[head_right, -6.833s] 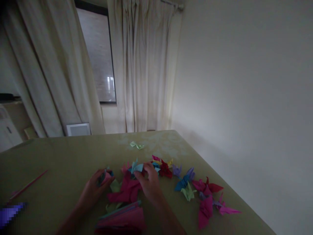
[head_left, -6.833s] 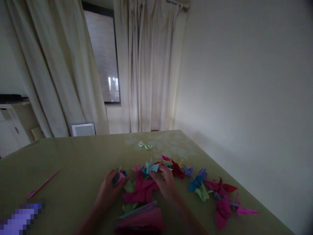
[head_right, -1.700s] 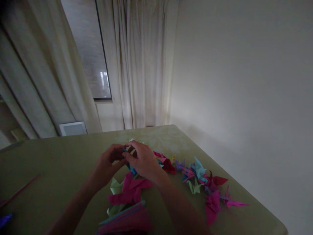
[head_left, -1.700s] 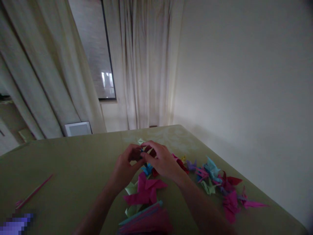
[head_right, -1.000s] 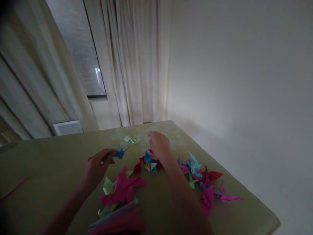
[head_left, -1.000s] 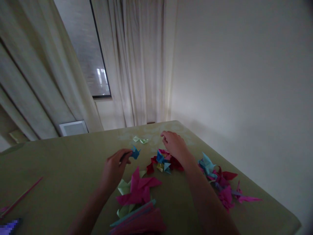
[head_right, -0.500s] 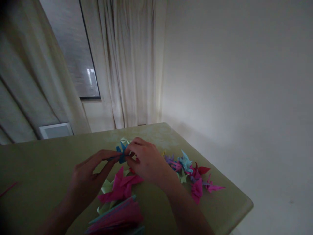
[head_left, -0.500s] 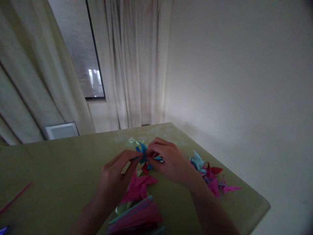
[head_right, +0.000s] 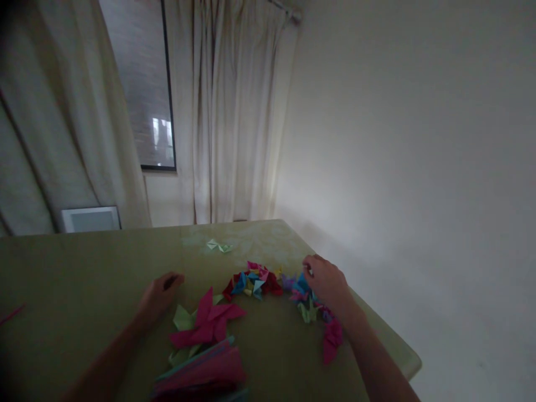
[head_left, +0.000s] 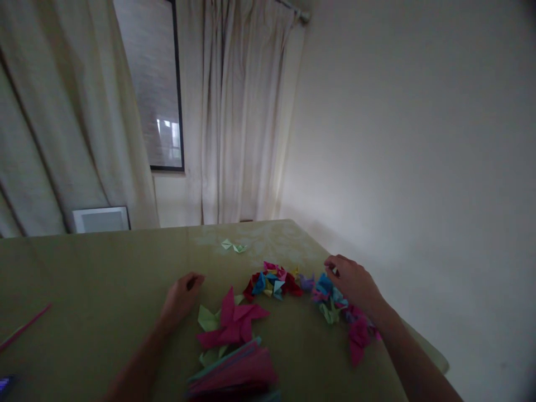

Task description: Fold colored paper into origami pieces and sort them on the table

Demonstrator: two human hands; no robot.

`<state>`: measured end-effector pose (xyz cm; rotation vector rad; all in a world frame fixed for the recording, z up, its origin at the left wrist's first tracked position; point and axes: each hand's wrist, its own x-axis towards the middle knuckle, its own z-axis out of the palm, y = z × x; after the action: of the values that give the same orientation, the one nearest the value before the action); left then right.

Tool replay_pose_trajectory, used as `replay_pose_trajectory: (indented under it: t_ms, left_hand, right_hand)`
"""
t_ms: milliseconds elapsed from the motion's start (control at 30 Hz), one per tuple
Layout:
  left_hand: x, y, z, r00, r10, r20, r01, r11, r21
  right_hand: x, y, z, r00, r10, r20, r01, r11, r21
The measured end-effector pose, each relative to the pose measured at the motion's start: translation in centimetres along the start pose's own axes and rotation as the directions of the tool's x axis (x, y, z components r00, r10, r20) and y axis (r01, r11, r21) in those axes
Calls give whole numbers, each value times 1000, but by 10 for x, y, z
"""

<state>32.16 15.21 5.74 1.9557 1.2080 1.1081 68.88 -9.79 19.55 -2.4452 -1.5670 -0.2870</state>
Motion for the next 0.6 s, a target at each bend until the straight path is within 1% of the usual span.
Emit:
replay_pose_trajectory:
  t_ms: [33, 67, 133, 167, 233, 300, 400, 467, 533, 600]
  left_hand:
    - [-2, -6, 3, 1000, -17, -8, 17, 1000, -4]
    - [-4, -10, 6, 999, -29, -14, 28, 1000, -8]
    - [-6, -15, 10, 999, -40, -26, 40, 999, -15]
    - [-7, -15, 12, 999, -41, -33, 41, 999, -17]
    - [-8, -16, 13, 998, -38, -44, 37, 999, -18]
    - [-8, -17, 13, 998, -32, -59, 31, 999, -18]
    - [-10, -16, 11, 997, -24, -70, 23, 1000, -18]
    - [-10, -15, 10, 998, -21, -67, 20, 1000, -19]
    - [-9, -16, 8, 998, -26, -63, 24, 1000, -19]
    - [-9, -17, 8, 997, -37, -62, 35, 999, -20]
  right_hand:
    - [2, -10, 1, 1000, -11, -8, 11, 1000, -13]
    - [6, -24, 3, 999, -49, -4, 48, 999, -10]
    - [20, -59, 10, 983, -180, 36, 179, 983, 37]
    - [31, -79, 17, 963, -259, 69, 254, 964, 73]
    - [59, -120, 37, 927, -359, 111, 345, 930, 126]
    - [94, -159, 64, 904, -403, 144, 380, 911, 162]
    - [146, -205, 107, 901, -393, 185, 359, 914, 190]
    - [171, -226, 133, 913, -346, 216, 307, 931, 196]
    - [185, -240, 156, 924, -290, 248, 245, 950, 196]
    - [192, -248, 174, 927, -258, 274, 206, 957, 203]
